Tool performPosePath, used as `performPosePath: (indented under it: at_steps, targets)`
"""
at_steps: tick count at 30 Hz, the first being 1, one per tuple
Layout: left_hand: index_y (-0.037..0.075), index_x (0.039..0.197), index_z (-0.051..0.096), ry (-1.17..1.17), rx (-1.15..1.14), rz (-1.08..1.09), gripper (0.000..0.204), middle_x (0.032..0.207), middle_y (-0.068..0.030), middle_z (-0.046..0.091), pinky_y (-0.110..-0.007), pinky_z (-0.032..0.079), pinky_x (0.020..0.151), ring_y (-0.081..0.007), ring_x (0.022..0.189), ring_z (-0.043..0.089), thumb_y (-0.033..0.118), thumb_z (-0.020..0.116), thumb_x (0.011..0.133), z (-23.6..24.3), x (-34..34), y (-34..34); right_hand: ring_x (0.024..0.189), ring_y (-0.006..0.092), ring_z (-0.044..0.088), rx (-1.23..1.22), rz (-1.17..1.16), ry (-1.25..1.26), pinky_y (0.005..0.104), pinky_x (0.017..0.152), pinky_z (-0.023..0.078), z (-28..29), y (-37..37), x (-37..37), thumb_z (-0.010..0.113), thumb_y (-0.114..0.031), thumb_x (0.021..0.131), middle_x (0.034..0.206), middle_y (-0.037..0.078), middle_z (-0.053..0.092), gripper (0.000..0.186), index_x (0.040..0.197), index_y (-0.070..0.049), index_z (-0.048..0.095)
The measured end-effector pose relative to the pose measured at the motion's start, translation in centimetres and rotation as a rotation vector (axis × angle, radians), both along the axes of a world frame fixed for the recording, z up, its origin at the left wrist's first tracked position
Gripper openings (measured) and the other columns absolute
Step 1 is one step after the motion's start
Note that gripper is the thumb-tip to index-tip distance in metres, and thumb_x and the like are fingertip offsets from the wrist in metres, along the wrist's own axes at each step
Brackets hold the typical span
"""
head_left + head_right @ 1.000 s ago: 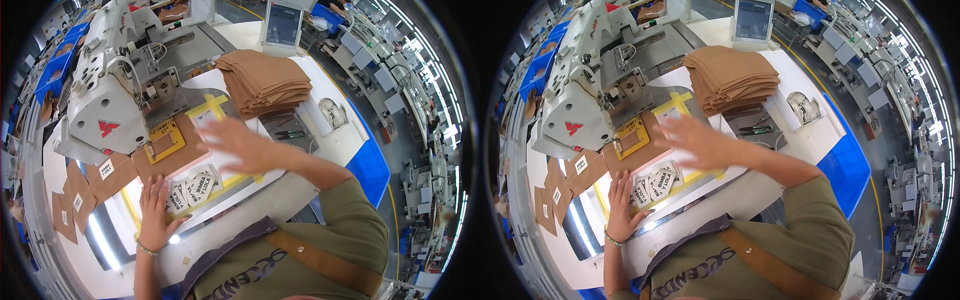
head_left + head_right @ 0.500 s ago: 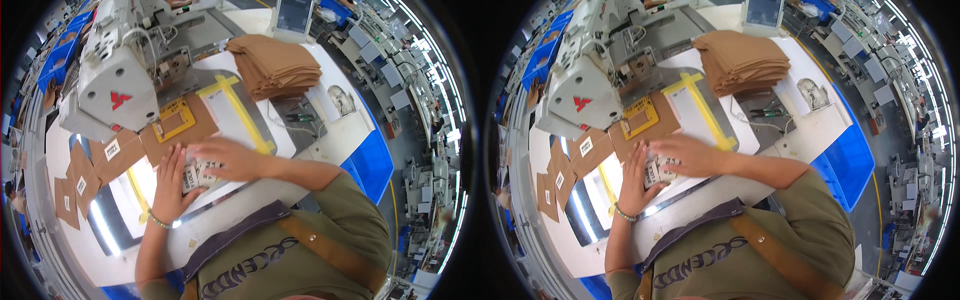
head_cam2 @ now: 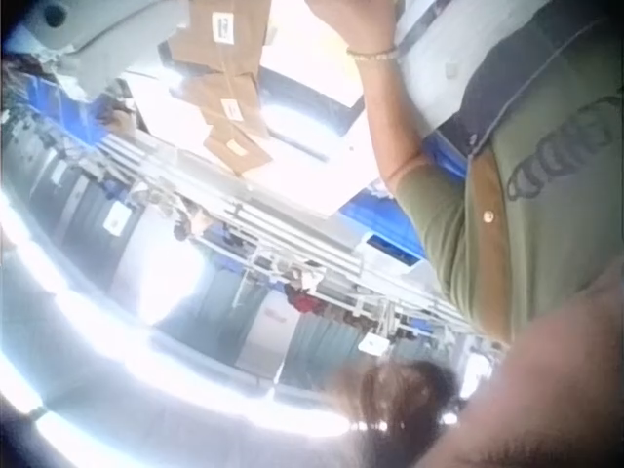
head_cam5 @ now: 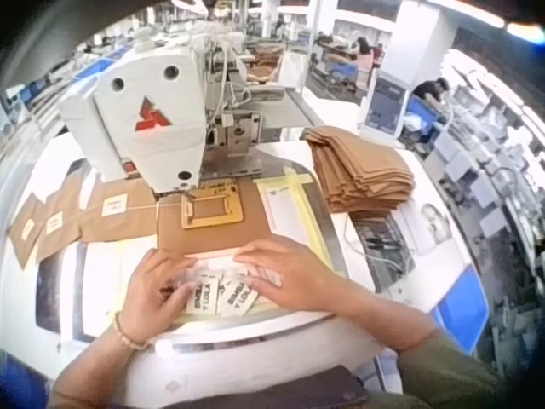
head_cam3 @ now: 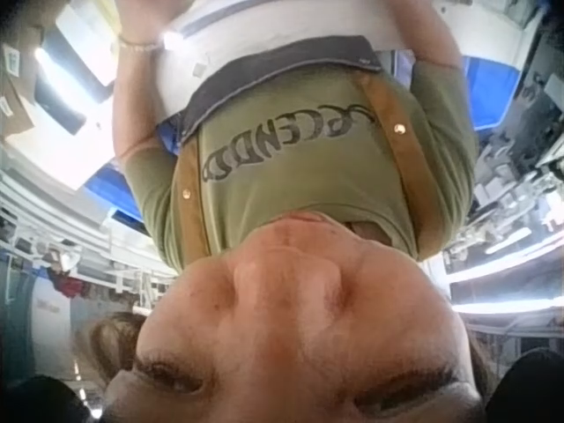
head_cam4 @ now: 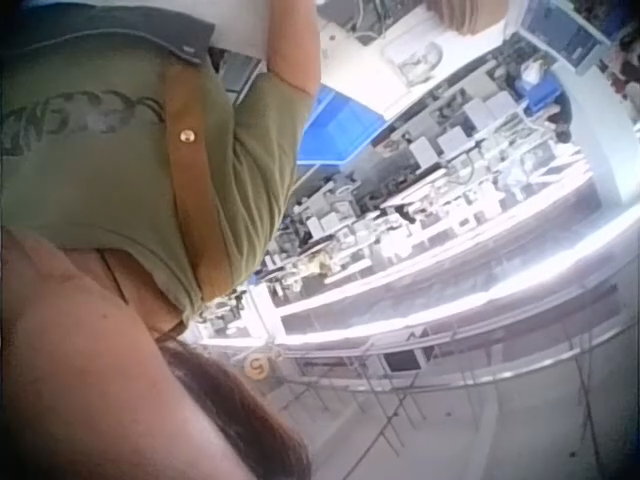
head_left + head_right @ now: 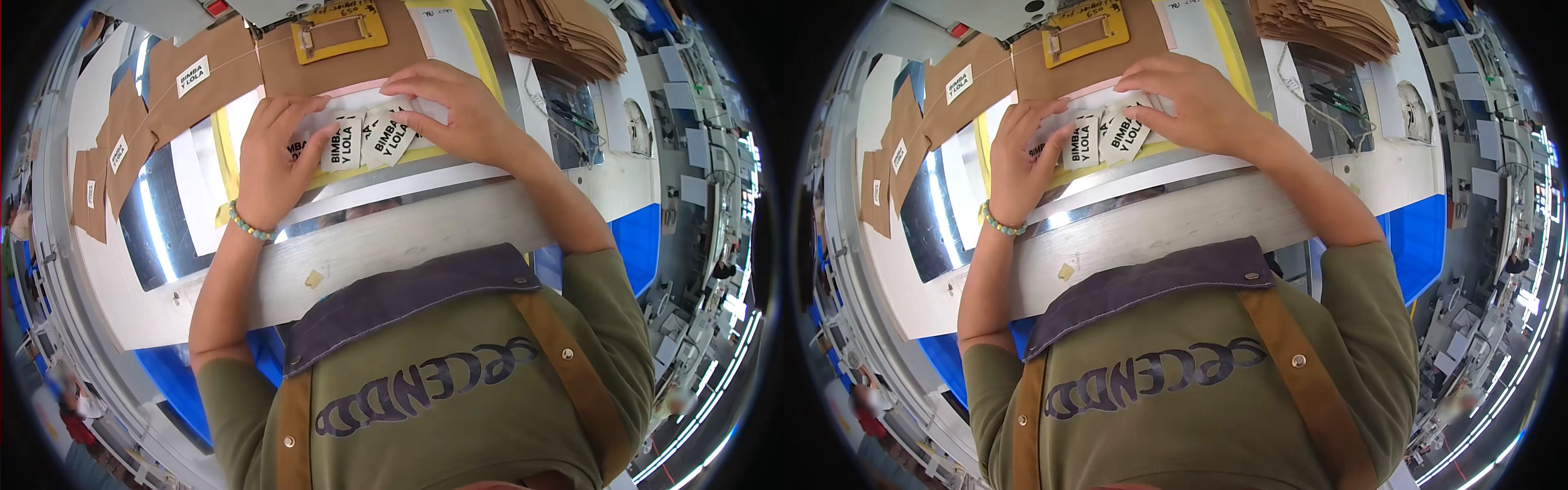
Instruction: Sewing brand labels onto small brown leather or cardstock pieces using an industrial sewing machine.
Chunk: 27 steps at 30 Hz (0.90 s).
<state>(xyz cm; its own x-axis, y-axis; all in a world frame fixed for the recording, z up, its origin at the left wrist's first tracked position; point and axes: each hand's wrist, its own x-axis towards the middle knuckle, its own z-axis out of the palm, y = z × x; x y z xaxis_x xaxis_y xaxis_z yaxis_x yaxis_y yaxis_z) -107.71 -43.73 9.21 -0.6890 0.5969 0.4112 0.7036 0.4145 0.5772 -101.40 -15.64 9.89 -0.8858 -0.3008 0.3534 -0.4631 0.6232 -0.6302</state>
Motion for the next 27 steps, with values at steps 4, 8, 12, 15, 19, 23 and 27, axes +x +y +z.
performPosePath:
  at_steps: [4, 8, 12, 15, 19, 23, 27]
  targets:
    - [0.003, 0.119, 0.076, -0.154, 0.000, 0.023, 0.036, 0.107, -0.0092, 0.073, -0.040, 0.054, 0.087, -0.0290, 0.101, 0.064, 0.016, 0.085, 0.086, 0.6, 0.8, 0.2, 0.111, 0.0295, 0.068, 0.119, 0.096, 0.063, 0.0419, 0.092, 0.055, 1.4, -0.8, -0.3, 0.073, -0.028, 0.100, 0.118, 0.008, 0.072, 0.032, 0.123, -0.006, 0.075]
    - [0.005, 0.119, 0.076, -0.129, -0.006, -0.015, 0.040, 0.106, -0.0069, 0.071, -0.039, 0.054, 0.085, -0.0269, 0.101, 0.063, 0.016, 0.089, 0.082, 0.4, 1.2, 0.1, 0.103, 0.0287, 0.068, 0.218, 0.143, -0.009, 0.0375, 0.087, 0.055, 1.5, -1.4, -1.0, 0.076, -0.020, 0.097, 0.118, 0.009, 0.071, 0.029, 0.122, -0.006, 0.076]
    - [0.007, 0.119, 0.077, -0.084, -0.056, -0.046, 0.042, 0.105, -0.0061, 0.069, -0.038, 0.054, 0.083, -0.0265, 0.099, 0.063, 0.013, 0.090, 0.079, 0.0, 0.9, 0.4, 0.089, 0.0242, 0.065, 0.146, 0.173, -0.262, 0.0363, 0.080, 0.053, 2.5, -0.9, -2.4, 0.078, -0.018, 0.094, 0.108, 0.006, 0.068, 0.027, 0.118, -0.005, 0.076]
    - [0.006, 0.119, 0.077, -0.051, -0.057, -0.053, 0.043, 0.103, -0.0066, 0.069, -0.038, 0.054, 0.083, -0.0266, 0.097, 0.063, 0.012, 0.090, 0.079, -0.1, 0.6, 0.2, 0.083, 0.0202, 0.062, 0.064, 0.172, -0.294, 0.0345, 0.076, 0.051, 2.9, -0.3, -2.7, 0.078, -0.018, 0.094, 0.103, 0.005, 0.066, 0.025, 0.115, -0.005, 0.075]
    - [0.006, 0.118, 0.077, -0.085, -0.037, -0.061, 0.042, 0.102, -0.0073, 0.068, -0.038, 0.054, 0.082, -0.0270, 0.096, 0.063, 0.012, 0.090, 0.079, 0.1, 0.5, 0.4, 0.082, 0.0150, 0.060, 0.182, 0.319, -0.243, 0.0328, 0.072, 0.048, 2.4, 0.7, -2.5, 0.077, -0.018, 0.095, 0.095, 0.003, 0.065, 0.020, 0.109, -0.004, 0.074]
    - [0.004, 0.121, 0.076, -0.170, -0.098, -0.067, 0.043, 0.105, -0.0085, 0.069, -0.037, 0.054, 0.087, -0.0266, 0.098, 0.065, 0.010, 0.089, 0.081, 0.8, 0.3, 0.4, 0.081, 0.0149, 0.059, 0.187, 0.269, -0.374, 0.0335, 0.072, 0.048, 2.9, 0.3, -2.5, 0.079, -0.019, 0.095, 0.092, 0.002, 0.064, 0.018, 0.105, -0.005, 0.074]
    - [0.003, 0.122, 0.076, -0.195, 0.057, -0.035, 0.035, 0.110, -0.0081, 0.074, -0.035, 0.055, 0.084, -0.0227, 0.095, 0.068, 0.018, 0.085, 0.091, 0.8, -0.3, 0.2, 0.083, 0.0112, 0.064, 0.001, 0.202, -0.455, 0.0286, 0.076, 0.051, 3.8, 0.7, -3.5, 0.079, -0.020, 0.097, 0.092, 0.001, 0.070, 0.018, 0.105, -0.005, 0.074]
